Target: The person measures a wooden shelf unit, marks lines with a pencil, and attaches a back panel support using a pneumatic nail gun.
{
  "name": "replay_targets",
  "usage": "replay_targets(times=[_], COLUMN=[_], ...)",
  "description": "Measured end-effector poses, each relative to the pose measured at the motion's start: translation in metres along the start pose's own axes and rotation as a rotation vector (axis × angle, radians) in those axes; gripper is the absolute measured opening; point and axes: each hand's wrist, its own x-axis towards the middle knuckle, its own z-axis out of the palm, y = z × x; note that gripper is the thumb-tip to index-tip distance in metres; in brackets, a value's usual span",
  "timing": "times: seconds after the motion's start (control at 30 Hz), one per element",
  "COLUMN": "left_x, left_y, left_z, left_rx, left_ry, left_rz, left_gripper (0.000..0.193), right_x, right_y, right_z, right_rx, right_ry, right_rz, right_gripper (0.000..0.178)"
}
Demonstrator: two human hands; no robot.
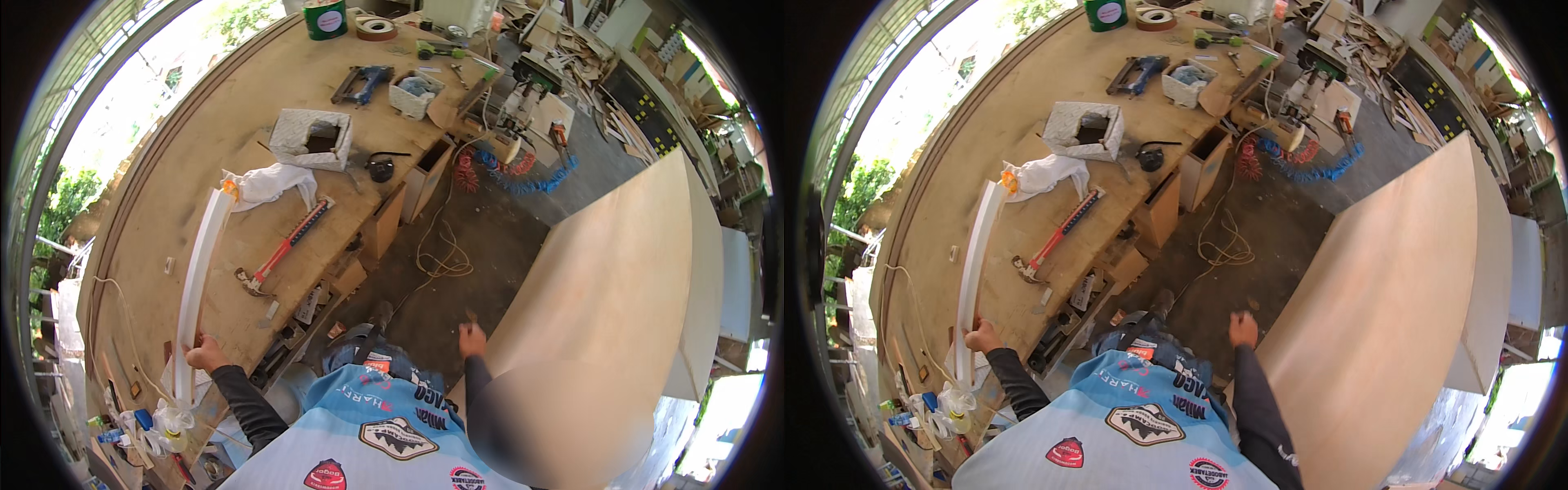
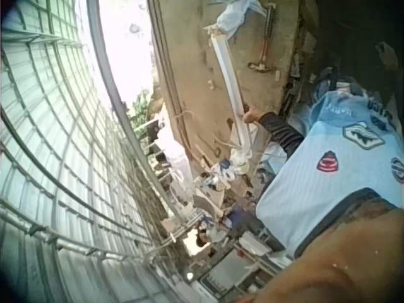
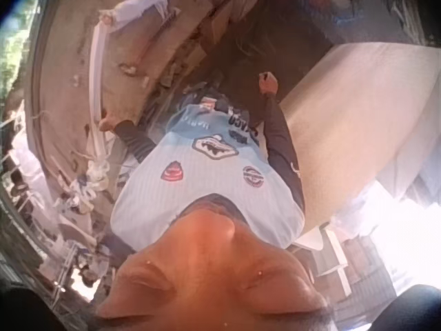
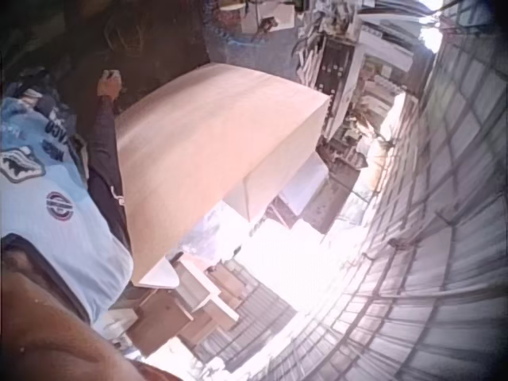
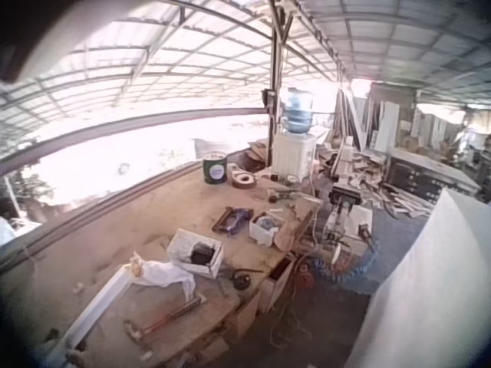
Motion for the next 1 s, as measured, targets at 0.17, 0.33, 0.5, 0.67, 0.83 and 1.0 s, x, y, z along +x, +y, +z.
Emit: replay_targets(times=[0.17, 0.33, 0.5, 0.67, 0.83, 1.0], left_x=[-0.002, -0.044, -0.005, 0.029, -0.102, -0.222], left_y=[-0.013, -0.053, -0.065, -0.072, -0.100, -0.138], left_z=[-0.005, 0.033, 0.051, 0.019, 0.092, 0.172], left_rx=[0.070, 0.590, -0.151, 0.443, 0.903, 1.269], left_ry=[0.069, 0.003, 0.144, -0.147, 0.487, 0.318], left_rz=[0.180, 0.400, -0.143, 0.044, 0.159, 0.488], left_gripper=[0.048, 0.046, 0.048, 0.051, 0.049, 0.054], right_x=[0.108, 0.118, 0.101, 0.118, 0.131, 0.114], right_y=[-0.252, -0.374, -0.374, -0.278, -0.116, 0.039], right_z=[0.009, 0.094, 0.141, 0.089, 0.005, -0.035], right_rx=[-0.079, 0.116, 0.298, 0.189, 0.041, 0.031], right_ry=[-0.156, -0.252, -0.423, -0.234, -0.064, 0.351], right_rz=[-0.820, -0.973, -1.010, -1.010, -0.444, 0.214], right_gripper=[0.020, 0.021, 0.014, 0.018, 0.018, 0.021])
